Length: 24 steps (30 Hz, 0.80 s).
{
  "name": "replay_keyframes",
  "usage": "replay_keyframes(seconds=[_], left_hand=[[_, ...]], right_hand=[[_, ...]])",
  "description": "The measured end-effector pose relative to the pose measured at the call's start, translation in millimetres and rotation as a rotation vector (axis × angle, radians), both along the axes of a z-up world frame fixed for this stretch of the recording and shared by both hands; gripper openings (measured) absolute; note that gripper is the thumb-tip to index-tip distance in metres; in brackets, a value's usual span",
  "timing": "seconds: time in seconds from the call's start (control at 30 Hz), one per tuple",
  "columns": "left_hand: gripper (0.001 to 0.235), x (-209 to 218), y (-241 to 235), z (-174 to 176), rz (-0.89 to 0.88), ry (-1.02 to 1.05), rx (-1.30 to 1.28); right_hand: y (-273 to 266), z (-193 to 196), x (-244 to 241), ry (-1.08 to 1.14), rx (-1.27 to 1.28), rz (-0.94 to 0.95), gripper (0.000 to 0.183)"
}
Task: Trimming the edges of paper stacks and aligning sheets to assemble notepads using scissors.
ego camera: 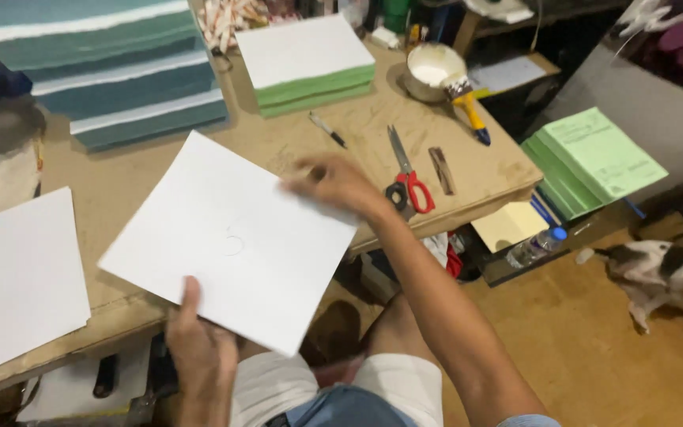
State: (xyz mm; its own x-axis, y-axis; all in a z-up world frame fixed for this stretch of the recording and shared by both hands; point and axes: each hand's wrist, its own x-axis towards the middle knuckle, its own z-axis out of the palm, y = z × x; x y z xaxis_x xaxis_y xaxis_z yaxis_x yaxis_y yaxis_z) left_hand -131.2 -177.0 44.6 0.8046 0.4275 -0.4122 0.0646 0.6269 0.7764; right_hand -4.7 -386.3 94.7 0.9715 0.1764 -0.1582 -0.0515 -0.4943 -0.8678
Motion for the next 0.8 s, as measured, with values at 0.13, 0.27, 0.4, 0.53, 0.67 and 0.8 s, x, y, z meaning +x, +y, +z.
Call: replay_keyframes(seconds=[0.13,0.27,0.4,0.53,0.67,0.8], left_hand=[[0.038,-14.0,-4.0,-78.9,0.030,0.262,-0.066],[0.062,-17.8,-6.5,-108.4,-0.016,-0.044,-0.233],[0.013,-23.8,-16.4,-149.1,-0.227,-0.052,-0.221],[0.018,-28.6,-24.1,-162.8,-0.435,0.018,-0.101],[0.044,-25.9,-37.2,-123.4,-0.444,0.125,-0.091],[0.044,-22.7,-65.2,-112.4,-0.472,0.078,-0.122]], right_hand=[[-35.6,-0.3,-1.5,-0.082,-0.223,-0.397,0.042],[-109.4,-111.2,3.6,-0.162,-0.635,-0.570,0.031],[-120.0,-116.3,-23.9,-0.151,-0.638,-0.555,0.037],[-131.3,-121.9,-60.0,-0.194,-0.531,-0.544,0.034],[-140.9,-152.1,-108.7,0.056,-0.440,-0.560,0.037],[-134.9,-221.5,-179.3,0.138,0.217,-0.588,0.019]])
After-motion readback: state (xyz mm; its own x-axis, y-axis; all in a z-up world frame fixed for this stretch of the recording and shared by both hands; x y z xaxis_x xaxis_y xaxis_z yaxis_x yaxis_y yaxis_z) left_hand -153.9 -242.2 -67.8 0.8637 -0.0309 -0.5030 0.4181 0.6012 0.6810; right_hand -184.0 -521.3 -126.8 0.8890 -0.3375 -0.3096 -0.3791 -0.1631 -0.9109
